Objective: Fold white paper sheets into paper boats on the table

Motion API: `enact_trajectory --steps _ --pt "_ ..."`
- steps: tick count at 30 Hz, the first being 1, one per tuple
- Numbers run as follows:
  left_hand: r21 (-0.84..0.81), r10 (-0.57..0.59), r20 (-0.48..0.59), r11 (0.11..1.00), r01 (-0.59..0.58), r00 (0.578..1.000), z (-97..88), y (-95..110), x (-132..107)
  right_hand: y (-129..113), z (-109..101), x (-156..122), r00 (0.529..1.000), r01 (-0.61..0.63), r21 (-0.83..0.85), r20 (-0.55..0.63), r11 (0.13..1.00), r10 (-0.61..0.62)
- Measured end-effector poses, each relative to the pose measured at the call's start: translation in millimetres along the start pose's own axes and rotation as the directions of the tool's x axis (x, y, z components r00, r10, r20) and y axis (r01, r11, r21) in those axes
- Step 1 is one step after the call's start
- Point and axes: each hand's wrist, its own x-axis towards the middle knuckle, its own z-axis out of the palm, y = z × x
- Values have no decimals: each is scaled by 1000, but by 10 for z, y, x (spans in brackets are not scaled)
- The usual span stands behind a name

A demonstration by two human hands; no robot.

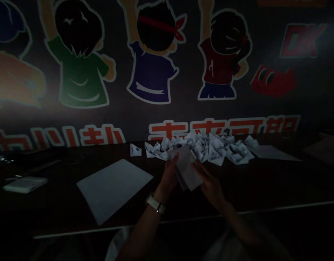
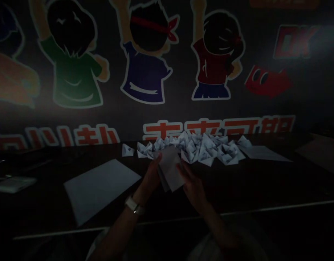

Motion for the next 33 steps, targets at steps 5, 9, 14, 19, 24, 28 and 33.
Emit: enact_trajectory --steps 5,9,14,19,24,28,33 --pt "-61 -3 -134 998 -6 991 26 -118 40 -97 -15 -6 998 63 -87 36 994 -60" --pt "-56 0 -149 998 -9 989 -25 -80 51 -167 -19 7 993 97 43 57 994 -99" --pt "5 16 -51 1000 -16 999 -26 -29 -85 -140 -20 130 943 -280 514 -13 811 333" --pt "78 -65 139 995 55 988 55 -46 -232 -148 -122 182 789 -539 678 198 500 581" --pt "131 200 33 971 -202 979 216 0 -303 -181 -152 115 748 -531 703 127 473 651" --pt "157 484 -63 869 -470 873 326 63 -341 -207 -179 106 771 -493 602 -32 628 636" --pt "236 494 -59 851 -469 868 364 123 -378 -279 -226 116 802 -419 562 -137 713 581"
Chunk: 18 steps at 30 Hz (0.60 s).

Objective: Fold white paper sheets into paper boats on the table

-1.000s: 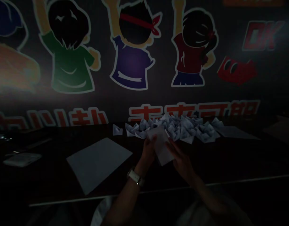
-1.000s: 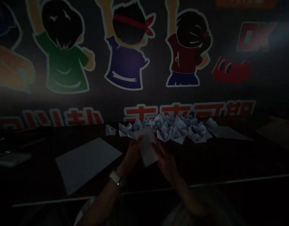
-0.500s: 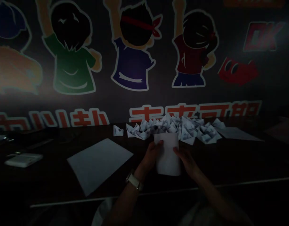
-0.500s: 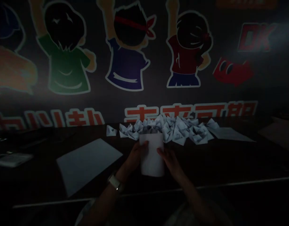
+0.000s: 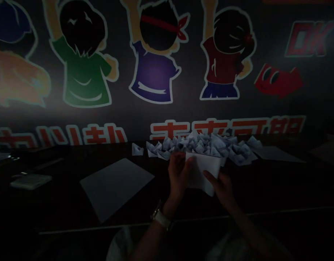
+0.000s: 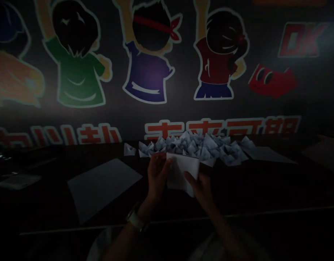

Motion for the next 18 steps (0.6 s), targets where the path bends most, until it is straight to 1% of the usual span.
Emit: enact_trajectory --steps 4,8,12,18 --pt "2 -52 -50 999 52 997 -11 29 11 -19 5 -24 999 33 -37 -19 999 -34" --pt "-66 -104 -63 993 100 993 -11 42 7 -16 8 -32 998 55 -46 -25 997 -56" --pt "-92 -181 -19 980 178 983 -1 58 -19 -18 1 -37 998 57 -61 -27 997 -58" --pt "-97 -228 17 969 229 973 32 120 -44 -45 1 -36 998 45 -20 -38 999 -46"
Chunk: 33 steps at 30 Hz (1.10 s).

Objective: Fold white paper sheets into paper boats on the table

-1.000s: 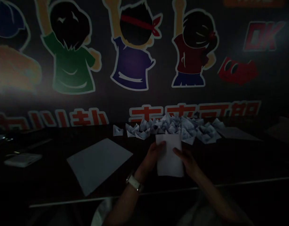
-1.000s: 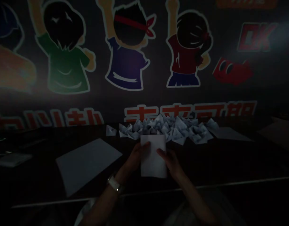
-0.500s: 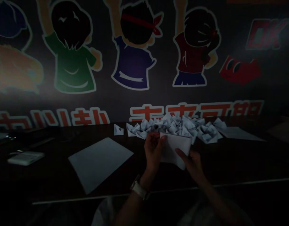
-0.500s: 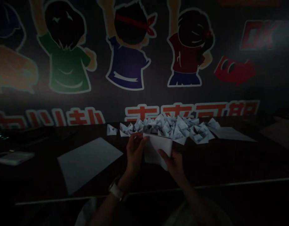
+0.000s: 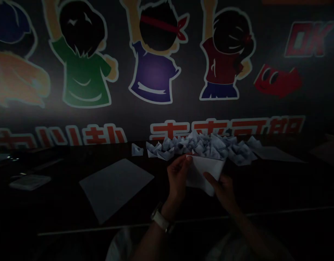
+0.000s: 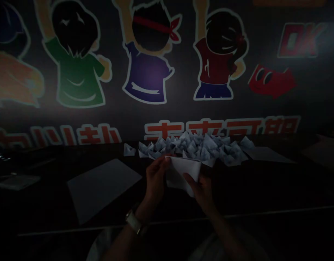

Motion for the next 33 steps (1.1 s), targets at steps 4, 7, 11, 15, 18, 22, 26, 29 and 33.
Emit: enact_trajectory --steps 4,7,11,15,18,22,26,29,33 --pt "-22 -14 22 1000 14 1000 18 28 -5 -24 -2 -4 1000 -12 1 -10 1000 12" --pt "-25 -15 37 1000 16 999 17 22 -2 -20 -8 -4 1000 -24 4 -1 1000 24" --pt "-20 -13 34 1000 14 999 18 17 1 -4 -13 -1 1000 -17 4 14 1000 16" --pt "-12 -18 31 1000 18 999 22 34 0 14 -16 1 1000 -10 0 13 1000 10" --pt "-18 -20 46 1000 20 999 19 43 -1 24 -17 1 1000 -15 4 25 1000 15" --pt "-12 -16 57 1000 16 998 18 41 0 1 -15 -3 999 -33 -2 39 999 33" --pt "-28 -6 52 1000 7 999 20 32 9 -30 -5 -9 998 -38 9 55 999 37" --pt "-23 -15 23 1000 15 1000 -2 3 40 -25 1 -2 996 -50 4 69 999 50" --pt "2 -16 -71 1000 16 997 -67 -59 112 19 -2 33 994 -56 87 94 995 48"
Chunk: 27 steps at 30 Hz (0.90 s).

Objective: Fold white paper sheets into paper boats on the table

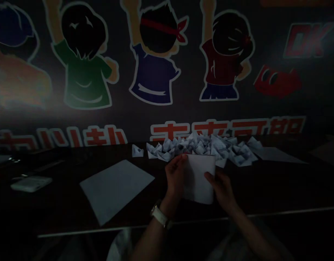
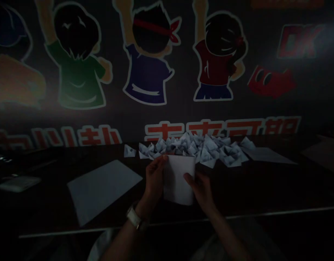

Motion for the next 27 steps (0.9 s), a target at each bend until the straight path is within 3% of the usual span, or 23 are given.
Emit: enact_trajectory --steps 4,12,14,16,18,20,22,24,27 --pt "-17 -21 -82 1000 20 996 -53 -49 64 47 -16 47 999 1 67 -40 998 1" --pt "-26 -67 -99 998 65 993 -153 -175 146 8 -37 69 997 66 -105 -39 992 -70" --pt "75 40 -88 997 -34 995 -149 -169 124 0 -42 72 997 64 -132 -26 989 -68" --pt "262 259 -71 937 -233 963 -111 -123 71 2 -43 70 997 69 -153 -22 986 -74" --pt "473 456 16 780 -409 890 -53 -51 11 4 -37 57 996 91 -176 1 980 -92" --pt "605 495 189 622 -497 848 -5 22 -18 -4 -23 31 991 128 -183 47 975 -121" --pt "639 421 364 536 -551 831 4 78 10 -19 -6 1 984 163 -194 109 967 -143" --pt "635 339 474 507 -583 812 -29 125 91 -33 7 -23 975 187 -212 162 959 -154" --pt "625 135 576 563 -541 806 -106 206 235 -45 9 -32 958 208 -233 243 950 -150"
